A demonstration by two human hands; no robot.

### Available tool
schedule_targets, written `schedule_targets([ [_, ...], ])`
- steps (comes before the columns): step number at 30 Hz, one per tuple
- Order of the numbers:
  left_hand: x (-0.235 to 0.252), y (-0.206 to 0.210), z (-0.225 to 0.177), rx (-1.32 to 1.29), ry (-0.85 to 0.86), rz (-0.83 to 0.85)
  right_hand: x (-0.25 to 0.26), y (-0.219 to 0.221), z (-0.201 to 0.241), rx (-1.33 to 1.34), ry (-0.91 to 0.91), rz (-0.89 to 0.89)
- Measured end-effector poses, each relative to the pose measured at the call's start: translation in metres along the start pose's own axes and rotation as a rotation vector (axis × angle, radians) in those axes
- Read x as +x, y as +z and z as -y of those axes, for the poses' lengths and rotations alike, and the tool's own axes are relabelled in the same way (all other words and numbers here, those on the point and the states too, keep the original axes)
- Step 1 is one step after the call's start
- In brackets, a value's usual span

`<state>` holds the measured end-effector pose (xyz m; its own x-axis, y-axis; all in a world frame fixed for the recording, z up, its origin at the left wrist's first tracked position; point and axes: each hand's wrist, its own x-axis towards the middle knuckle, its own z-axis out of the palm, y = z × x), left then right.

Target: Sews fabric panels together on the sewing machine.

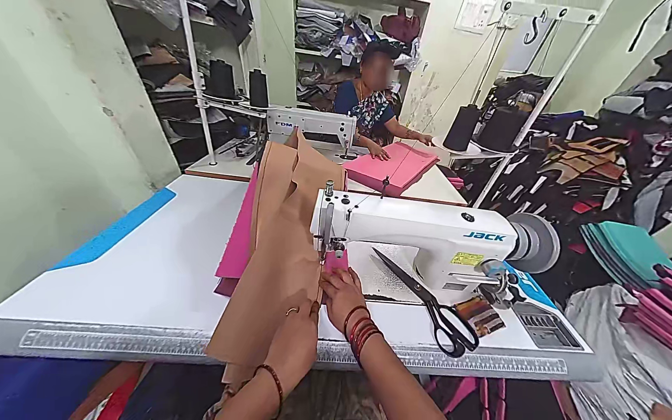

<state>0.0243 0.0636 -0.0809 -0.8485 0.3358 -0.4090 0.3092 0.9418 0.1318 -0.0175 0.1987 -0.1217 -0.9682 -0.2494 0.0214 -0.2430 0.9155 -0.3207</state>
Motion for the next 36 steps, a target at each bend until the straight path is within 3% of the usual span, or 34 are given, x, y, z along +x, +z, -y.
schedule_targets([
  [14,0.013,0.002,0.003,0.013,-0.010,-0.061,0.006,0.005,-0.001,0.007,0.050,-0.022],
  [18,0.010,-0.006,-0.001,0.012,-0.009,-0.080,-0.001,0.002,-0.006,0.167,0.226,-0.230],
  [21,0.019,-0.019,-0.005,0.011,0.006,-0.067,-0.004,-0.002,-0.009,0.274,0.352,-0.277],
  [27,0.066,-0.022,-0.003,0.048,0.094,-0.241,-0.007,0.000,-0.016,0.545,0.381,-0.374],
  [32,0.075,-0.020,0.006,0.053,0.200,-0.273,-0.011,0.001,-0.019,0.683,0.388,-0.365],
  [36,0.089,-0.003,0.018,-0.003,0.328,-0.565,-0.011,-0.001,-0.023,0.818,0.400,-0.408],
])
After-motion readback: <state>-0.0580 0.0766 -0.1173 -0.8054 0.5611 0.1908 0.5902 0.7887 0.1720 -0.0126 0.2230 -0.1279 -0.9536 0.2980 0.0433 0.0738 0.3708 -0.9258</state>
